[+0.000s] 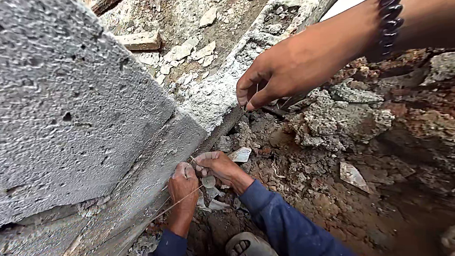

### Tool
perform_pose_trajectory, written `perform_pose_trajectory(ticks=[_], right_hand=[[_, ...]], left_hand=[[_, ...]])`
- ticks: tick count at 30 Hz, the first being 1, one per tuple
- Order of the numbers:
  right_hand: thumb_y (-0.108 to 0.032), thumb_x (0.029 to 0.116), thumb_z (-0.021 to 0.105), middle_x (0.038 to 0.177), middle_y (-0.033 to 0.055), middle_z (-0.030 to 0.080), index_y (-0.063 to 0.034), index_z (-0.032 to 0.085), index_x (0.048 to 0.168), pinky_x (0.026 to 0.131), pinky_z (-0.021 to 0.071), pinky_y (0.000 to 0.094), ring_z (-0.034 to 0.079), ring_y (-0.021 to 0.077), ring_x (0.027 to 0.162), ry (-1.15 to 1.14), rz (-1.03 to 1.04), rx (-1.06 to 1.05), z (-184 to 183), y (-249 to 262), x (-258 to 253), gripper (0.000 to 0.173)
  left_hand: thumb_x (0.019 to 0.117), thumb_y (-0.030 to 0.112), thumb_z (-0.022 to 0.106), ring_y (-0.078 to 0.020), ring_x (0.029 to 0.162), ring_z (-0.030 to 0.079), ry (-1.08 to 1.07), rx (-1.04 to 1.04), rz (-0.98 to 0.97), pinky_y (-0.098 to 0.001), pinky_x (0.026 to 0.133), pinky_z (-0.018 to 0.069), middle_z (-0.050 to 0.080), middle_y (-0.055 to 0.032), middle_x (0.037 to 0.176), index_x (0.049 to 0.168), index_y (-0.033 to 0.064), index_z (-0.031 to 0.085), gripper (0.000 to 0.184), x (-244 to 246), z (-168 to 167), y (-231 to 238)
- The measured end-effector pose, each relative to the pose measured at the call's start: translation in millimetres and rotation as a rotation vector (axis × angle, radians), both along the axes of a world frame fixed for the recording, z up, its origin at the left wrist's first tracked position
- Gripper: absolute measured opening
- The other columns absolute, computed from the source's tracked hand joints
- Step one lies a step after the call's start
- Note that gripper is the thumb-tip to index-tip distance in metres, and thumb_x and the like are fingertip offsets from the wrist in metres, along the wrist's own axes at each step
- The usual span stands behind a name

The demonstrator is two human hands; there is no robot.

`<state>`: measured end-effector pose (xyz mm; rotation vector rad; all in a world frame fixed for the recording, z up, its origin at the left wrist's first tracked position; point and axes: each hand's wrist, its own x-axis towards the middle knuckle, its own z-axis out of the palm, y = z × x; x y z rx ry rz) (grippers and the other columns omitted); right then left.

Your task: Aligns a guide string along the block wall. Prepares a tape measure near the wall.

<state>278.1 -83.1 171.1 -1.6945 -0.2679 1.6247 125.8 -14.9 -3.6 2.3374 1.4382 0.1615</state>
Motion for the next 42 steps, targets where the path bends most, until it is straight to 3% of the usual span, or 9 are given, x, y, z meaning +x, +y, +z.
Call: perform_pose_trajectory(ticks=[5, 8, 14, 21, 24, 29, 32, 35, 42], right_hand=[[-0.015, 0.1033, 0.062, 0.072, 0.0043, 0.061, -0.0040, 0.069, 0.100, 0.051, 0.0445, 0.0226, 0.050, 0.0086, 0.053, 0.054, -0.240, 0.215, -148.1, -11.6, -24.0, 0.013], [-0.015, 0.1011, 0.066, 0.073, 0.0042, 0.066, -0.0050, 0.072, 0.102, 0.050, 0.0443, 0.0219, 0.052, 0.0078, 0.053, 0.150, -0.353, 0.404, -233.7, -2.3, -43.6, 0.012], [-0.018, 0.1013, 0.065, 0.069, 0.0027, 0.060, -0.0091, 0.072, 0.101, 0.047, 0.0381, 0.0206, 0.045, 0.0065, 0.051, 0.131, -0.355, 0.375, -224.7, -8.8, -47.4, 0.011], [-0.019, 0.1024, 0.064, 0.070, 0.0029, 0.061, -0.0086, 0.071, 0.099, 0.048, 0.0365, 0.0214, 0.045, 0.0072, 0.052, 0.079, -0.315, 0.353, -222.3, -7.5, -45.4, 0.013], [-0.018, 0.1025, 0.063, 0.073, 0.0044, 0.061, -0.0099, 0.071, 0.100, 0.050, 0.0410, 0.0236, 0.048, 0.0093, 0.054, 0.062, -0.306, 0.378, -217.7, -12.5, -47.1, 0.012], [-0.016, 0.1046, 0.061, 0.073, 0.0040, 0.060, -0.0039, 0.068, 0.105, 0.052, 0.0451, 0.0231, 0.050, 0.0086, 0.054, 0.017, -0.181, 0.247, -129.5, -12.2, -17.9, 0.015], [-0.007, 0.1041, 0.058, 0.081, 0.0057, 0.062, -0.0037, 0.059, 0.119, 0.056, 0.0492, 0.0232, 0.053, 0.0087, 0.057, 0.098, -0.242, 0.310, -135.3, -9.2, -20.2, 0.015], [-0.010, 0.1086, 0.047, 0.079, 0.0036, 0.059, -0.0045, 0.063, 0.112, 0.059, 0.0481, 0.0222, 0.053, 0.0074, 0.061, 0.182, -0.304, 0.343, -142.6, -2.5, -32.3, 0.018], [-0.011, 0.1096, 0.044, 0.085, 0.0059, 0.060, -0.0027, 0.059, 0.107, 0.064, 0.0508, 0.0225, 0.059, 0.0081, 0.068, 0.181, -0.418, 0.307, -122.5, 8.1, -35.5, 0.017]], left_hand=[[0.1025, 0.017, 0.057, -0.0252, 0.072, 0.066, -0.165, 0.008, 0.087, -0.0503, 0.067, 0.0522, 0.068, -0.0091, 0.078, 0.097, 0.0060, 0.072, 0.020, 6.1, -10.9, -6.0], [0.1019, 0.016, 0.059, -0.0196, 0.072, 0.066, -0.246, -0.024, 0.122, -0.0448, 0.068, 0.0536, 0.069, -0.0064, 0.080, 0.097, 0.0065, 0.073, 0.017, 8.0, -15.0, -6.4], [0.1000, 0.014, 0.059, -0.0085, 0.060, 0.064, -0.369, -0.030, 0.116, -0.0318, 0.058, 0.0540, 0.067, 0.0017, 0.071, 0.091, 0.0097, 0.071, 0.016, 15.2, -25.6, -8.3], [0.0983, 0.011, 0.060, -0.0061, 0.064, 0.062, -0.438, -0.041, 0.144, -0.0272, 0.060, 0.0529, 0.066, 0.0021, 0.073, 0.088, 0.0092, 0.071, 0.015, 13.9, -22.7, -11.4], [0.1001, 0.013, 0.059, -0.0094, 0.061, 0.061, -0.400, -0.020, 0.157, -0.0308, 0.058, 0.0516, 0.064, -0.0001, 0.071, 0.089, 0.0084, 0.069, 0.016, 19.3, -23.9, -14.3], [0.0988, 0.012, 0.058, -0.0060, 0.069, 0.064, -0.446, 0.021, 0.078, -0.0267, 0.064, 0.0547, 0.067, 0.0011, 0.079, 0.092, 0.0076, 0.071, 0.015, 7.9, -29.3, -10.2], [0.0992, 0.011, 0.058, -0.0084, 0.071, 0.065, -0.440, 0.037, 0.100, -0.0301, 0.067, 0.0543, 0.068, -0.0020, 0.080, 0.095, 0.0050, 0.072, 0.016, 7.6, -31.1, -10.7], [0.0994, 0.014, 0.057, -0.0086, 0.059, 0.063, -0.415, 0.081, 0.087, -0.0306, 0.056, 0.0553, 0.067, -0.0003, 0.071, 0.096, 0.0063, 0.071, 0.016, 7.3, -38.6, -9.5], [0.0993, 0.017, 0.056, -0.0145, 0.067, 0.068, -0.328, 0.231, 0.004, -0.0364, 0.062, 0.0559, 0.069, -0.0052, 0.075, 0.096, 0.0049, 0.072, 0.020, 4.7, -46.9, -4.6]])
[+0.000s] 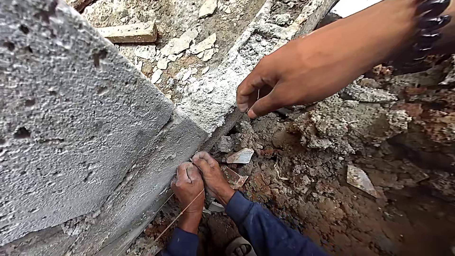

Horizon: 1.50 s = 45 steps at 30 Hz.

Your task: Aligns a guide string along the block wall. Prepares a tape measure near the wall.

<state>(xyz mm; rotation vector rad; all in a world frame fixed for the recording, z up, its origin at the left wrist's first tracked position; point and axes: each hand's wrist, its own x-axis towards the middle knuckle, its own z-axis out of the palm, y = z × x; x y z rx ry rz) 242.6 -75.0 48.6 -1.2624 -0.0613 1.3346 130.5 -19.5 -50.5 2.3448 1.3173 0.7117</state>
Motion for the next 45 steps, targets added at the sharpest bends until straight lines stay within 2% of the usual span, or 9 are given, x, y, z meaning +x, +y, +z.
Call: perform_pose_trajectory(ticks=[4, 7, 9, 18, 22, 28, 33, 39, 45], right_hand=[[-0.019, 0.1124, 0.039, 0.087, 0.0037, 0.060, -0.0043, 0.060, 0.108, 0.068, 0.0518, 0.0207, 0.059, 0.0059, 0.071, 0.158, -0.112, -0.033, -8.3, 9.7, -6.6, 0.025], [-0.047, 0.1054, 0.053, 0.090, 0.0010, 0.067, -0.0178, 0.067, 0.114, 0.066, 0.0559, 0.0281, 0.064, 0.0091, 0.075, 0.210, -0.379, 0.137, -107.8, 19.0, -53.4, 0.034], [-0.057, 0.1016, 0.054, 0.082, -0.0010, 0.063, -0.0221, 0.066, 0.103, 0.061, 0.0528, 0.0278, 0.061, 0.0088, 0.069, 0.165, -0.414, 0.200, -132.9, 23.7, -64.6, 0.037], [-0.044, 0.1076, 0.047, 0.079, -0.0025, 0.058, -0.0201, 0.061, 0.098, 0.064, 0.0522, 0.0269, 0.058, 0.0079, 0.069, 0.141, -0.407, 0.259, -137.5, 28.7, -62.1, 0.030], [-0.054, 0.1048, 0.049, 0.074, -0.0016, 0.056, -0.0218, 0.061, 0.096, 0.055, 0.0485, 0.0248, 0.055, 0.0075, 0.061, 0.147, -0.388, 0.271, -135.1, 24.9, -63.4, 0.035], [-0.058, 0.1027, 0.050, 0.077, -0.0022, 0.058, -0.0237, 0.062, 0.100, 0.056, 0.0499, 0.0247, 0.057, 0.0070, 0.064, 0.137, -0.366, 0.292, -136.9, 21.3, -64.6, 0.037], [-0.054, 0.1045, 0.049, 0.072, -0.0022, 0.053, -0.0222, 0.059, 0.095, 0.053, 0.0472, 0.0233, 0.053, 0.0065, 0.059, 0.133, -0.361, 0.323, -137.3, 21.9, -62.5, 0.035], [-0.043, 0.1078, 0.047, 0.075, -0.0020, 0.055, -0.0191, 0.058, 0.098, 0.061, 0.0506, 0.0249, 0.055, 0.0072, 0.065, 0.156, -0.386, 0.378, -144.8, 27.6, -61.2, 0.029], [-0.054, 0.1042, 0.049, 0.073, -0.0031, 0.054, -0.0231, 0.060, 0.098, 0.055, 0.0479, 0.0232, 0.053, 0.0060, 0.061, 0.133, -0.358, 0.329, -134.3, 20.5, -63.0, 0.034]], left_hand=[[0.0990, 0.016, 0.057, -0.0116, 0.066, 0.067, 0.000, 0.037, -0.017, -0.0322, 0.062, 0.0558, 0.069, -0.0040, 0.076, 0.096, 0.0048, 0.072, 0.019, 0.1, -3.7, 1.2], [0.0988, 0.015, 0.058, -0.0137, 0.069, 0.068, -0.002, 0.072, -0.028, -0.0336, 0.063, 0.0563, 0.071, -0.0065, 0.078, 0.096, 0.0041, 0.073, 0.019, 0.9, -7.3, 0.4], [0.0990, 0.015, 0.058, -0.0148, 0.071, 0.070, -0.004, 0.103, -0.041, -0.0340, 0.064, 0.0567, 0.072, -0.0075, 0.079, 0.094, 0.0041, 0.073, 0.019, 2.6, -9.5, 1.7], [0.0981, 0.014, 0.056, -0.0161, 0.072, 0.070, 0.037, 0.098, -0.120, -0.0361, 0.065, 0.0576, 0.072, -0.0070, 0.081, 0.091, 0.0052, 0.073, 0.020, -1.2, -5.3, 7.9], [0.0966, 0.013, 0.058, -0.0162, 0.071, 0.070, 0.040, 0.092, -0.182, -0.0352, 0.062, 0.0572, 0.072, -0.0073, 0.080, 0.090, 0.0051, 0.073, 0.018, -5.4, -6.0, 12.0], [0.0965, 0.012, 0.059, -0.0137, 0.070, 0.069, 0.039, 0.081, -0.169, -0.0326, 0.061, 0.0563, 0.070, -0.0058, 0.078, 0.088, 0.0057, 0.072, 0.017, -3.1, -2.3, 9.2], [0.0969, 0.012, 0.058, -0.0131, 0.069, 0.068, 0.034, 0.078, -0.150, -0.0319, 0.061, 0.0556, 0.070, -0.0051, 0.077, 0.088, 0.0059, 0.073, 0.018, -0.2, -1.4, 10.0], [0.0981, 0.013, 0.057, -0.0150, 0.067, 0.068, 0.070, 0.075, -0.185, -0.0352, 0.060, 0.0557, 0.069, -0.0058, 0.076, 0.088, 0.0062, 0.072, 0.019, -3.6, -0.9, 14.3], [0.0975, 0.013, 0.057, -0.0154, 0.067, 0.067, 0.077, 0.097, -0.206, -0.0352, 0.058, 0.0545, 0.067, -0.0052, 0.075, 0.086, 0.0070, 0.070, 0.018, -5.4, -1.3, 15.6]])
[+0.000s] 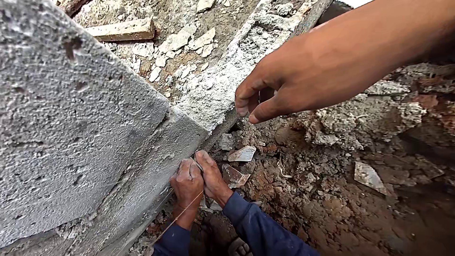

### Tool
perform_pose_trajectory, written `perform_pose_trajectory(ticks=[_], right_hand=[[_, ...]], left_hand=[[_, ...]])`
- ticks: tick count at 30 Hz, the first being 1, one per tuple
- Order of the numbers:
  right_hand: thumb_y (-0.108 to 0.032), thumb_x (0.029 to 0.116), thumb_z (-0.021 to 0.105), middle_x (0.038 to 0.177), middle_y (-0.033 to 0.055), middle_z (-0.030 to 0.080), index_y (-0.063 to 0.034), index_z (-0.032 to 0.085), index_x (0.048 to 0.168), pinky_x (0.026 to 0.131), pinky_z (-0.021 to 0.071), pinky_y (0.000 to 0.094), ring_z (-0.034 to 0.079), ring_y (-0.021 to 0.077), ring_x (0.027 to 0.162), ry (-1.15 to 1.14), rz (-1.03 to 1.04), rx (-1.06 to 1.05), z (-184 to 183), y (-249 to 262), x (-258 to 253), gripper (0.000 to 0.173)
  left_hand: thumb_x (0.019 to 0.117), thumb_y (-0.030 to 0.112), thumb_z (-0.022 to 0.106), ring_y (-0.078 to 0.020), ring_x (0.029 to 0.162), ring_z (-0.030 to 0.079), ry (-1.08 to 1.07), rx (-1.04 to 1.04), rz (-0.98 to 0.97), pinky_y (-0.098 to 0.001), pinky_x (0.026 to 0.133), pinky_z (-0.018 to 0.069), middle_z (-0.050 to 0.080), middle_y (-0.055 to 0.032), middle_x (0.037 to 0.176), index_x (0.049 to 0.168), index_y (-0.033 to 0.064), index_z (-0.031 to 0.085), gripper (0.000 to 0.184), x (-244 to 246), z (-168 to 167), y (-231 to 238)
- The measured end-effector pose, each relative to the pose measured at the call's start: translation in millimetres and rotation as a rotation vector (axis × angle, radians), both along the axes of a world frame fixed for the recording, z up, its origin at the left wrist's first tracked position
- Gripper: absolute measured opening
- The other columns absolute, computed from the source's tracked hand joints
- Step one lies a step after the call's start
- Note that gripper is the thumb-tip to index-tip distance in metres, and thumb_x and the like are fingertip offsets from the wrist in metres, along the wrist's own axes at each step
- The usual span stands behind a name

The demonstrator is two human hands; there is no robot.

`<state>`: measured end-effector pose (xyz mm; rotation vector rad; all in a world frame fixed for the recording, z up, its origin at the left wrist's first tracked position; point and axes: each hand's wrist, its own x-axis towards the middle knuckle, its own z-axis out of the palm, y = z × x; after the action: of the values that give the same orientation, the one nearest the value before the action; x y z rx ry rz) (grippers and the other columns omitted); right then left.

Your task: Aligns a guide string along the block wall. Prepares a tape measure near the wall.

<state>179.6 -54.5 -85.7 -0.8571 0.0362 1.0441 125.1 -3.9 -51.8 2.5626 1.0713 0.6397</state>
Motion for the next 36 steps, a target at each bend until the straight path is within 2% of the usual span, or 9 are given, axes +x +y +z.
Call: perform_pose_trajectory(ticks=[9, 12, 15, 18, 23, 27, 31, 34, 36], right_hand=[[-0.055, 0.1037, 0.051, 0.076, -0.0026, 0.056, -0.0235, 0.060, 0.100, 0.057, 0.0501, 0.0245, 0.056, 0.0064, 0.064, 0.029, -0.020, 0.009, -1.6, 1.0, -1.3, 0.033], [-0.053, 0.1045, 0.050, 0.077, -0.0035, 0.056, -0.0237, 0.060, 0.099, 0.058, 0.0498, 0.0230, 0.056, 0.0055, 0.065, 0.027, -0.023, 0.011, 0.9, -0.1, -2.6, 0.032], [-0.055, 0.1043, 0.050, 0.076, -0.0031, 0.056, -0.0235, 0.060, 0.098, 0.057, 0.0490, 0.0225, 0.056, 0.0054, 0.064, 0.008, -0.011, 0.001, 2.8, -1.6, -2.1, 0.033], [-0.053, 0.1045, 0.050, 0.072, -0.0041, 0.052, -0.0232, 0.058, 0.096, 0.055, 0.0463, 0.0217, 0.052, 0.0050, 0.060, 0.000, -0.020, 0.024, -3.5, 0.4, -0.5, 0.032], [-0.045, 0.1064, 0.050, 0.076, -0.0035, 0.056, -0.0210, 0.059, 0.099, 0.060, 0.0507, 0.0232, 0.056, 0.0057, 0.065, -0.006, -0.052, 0.069, -9.3, 4.0, 0.3, 0.027], [-0.057, 0.1026, 0.052, 0.077, -0.0028, 0.057, -0.0232, 0.060, 0.101, 0.058, 0.0490, 0.0229, 0.056, 0.0060, 0.064, -0.041, -0.014, 0.019, -1.4, -0.6, 2.0, 0.035], [-0.058, 0.1016, 0.054, 0.072, -0.0034, 0.054, -0.0244, 0.061, 0.102, 0.053, 0.0462, 0.0215, 0.052, 0.0049, 0.059, -0.056, 0.010, 0.004, 4.4, -8.5, 0.6, 0.034], [-0.055, 0.1018, 0.055, 0.075, -0.0037, 0.056, -0.0236, 0.060, 0.101, 0.058, 0.0491, 0.0226, 0.055, 0.0050, 0.063, -0.030, -0.003, 0.053, -3.2, -0.9, 5.1, 0.032], [-0.056, 0.1015, 0.055, 0.075, -0.0045, 0.056, -0.0241, 0.060, 0.101, 0.060, 0.0491, 0.0219, 0.055, 0.0043, 0.065, -0.037, 0.009, 0.048, -3.5, -3.0, 3.4, 0.033]], left_hand=[[0.0962, 0.013, 0.057, -0.0135, 0.064, 0.065, 0.017, -0.026, -0.052, -0.0325, 0.056, 0.0530, 0.066, -0.0030, 0.072, 0.085, 0.0080, 0.070, 0.018, -2.8, 3.1, 2.5], [0.0968, 0.013, 0.055, -0.0180, 0.063, 0.066, 0.069, 0.020, -0.112, -0.0367, 0.054, 0.0533, 0.067, -0.0057, 0.072, 0.085, 0.0067, 0.070, 0.020, -5.3, 2.9, 8.1], [0.0986, 0.015, 0.056, -0.0172, 0.065, 0.066, 0.054, -0.032, -0.021, -0.0376, 0.055, 0.0528, 0.067, -0.0047, 0.074, 0.086, 0.0080, 0.070, 0.020, -1.1, 5.7, 1.9], [0.0966, 0.014, 0.057, -0.0179, 0.065, 0.067, 0.053, -0.034, -0.087, -0.0379, 0.056, 0.0544, 0.068, -0.0056, 0.075, 0.088, 0.0067, 0.071, 0.018, -2.6, 5.7, 6.3], [0.0982, 0.013, 0.055, -0.0182, 0.063, 0.066, 0.069, -0.019, -0.056, -0.0384, 0.053, 0.0516, 0.067, -0.0056, 0.073, 0.085, 0.0074, 0.068, 0.019, 1.8, 8.6, 3.5], [0.0966, 0.013, 0.056, -0.0181, 0.059, 0.065, 0.053, 0.044, -0.160, -0.0366, 0.051, 0.0521, 0.065, -0.0056, 0.068, 0.084, 0.0063, 0.069, 0.020, -3.4, 6.1, 10.9], [0.1001, 0.018, 0.054, -0.0204, 0.060, 0.064, 0.069, -0.086, -0.006, -0.0421, 0.052, 0.0507, 0.064, -0.0053, 0.069, 0.085, 0.0086, 0.067, 0.022, 0.5, 10.5, 1.2], [0.0979, 0.015, 0.057, -0.0156, 0.063, 0.066, 0.044, -0.081, -0.079, -0.0376, 0.054, 0.0531, 0.067, -0.0035, 0.072, 0.087, 0.0090, 0.070, 0.018, 1.8, 11.6, 8.2], [0.0984, 0.014, 0.056, -0.0179, 0.063, 0.066, 0.058, -0.075, -0.077, -0.0400, 0.054, 0.0524, 0.067, -0.0047, 0.073, 0.085, 0.0083, 0.069, 0.019, -0.2, 10.2, 8.0]])
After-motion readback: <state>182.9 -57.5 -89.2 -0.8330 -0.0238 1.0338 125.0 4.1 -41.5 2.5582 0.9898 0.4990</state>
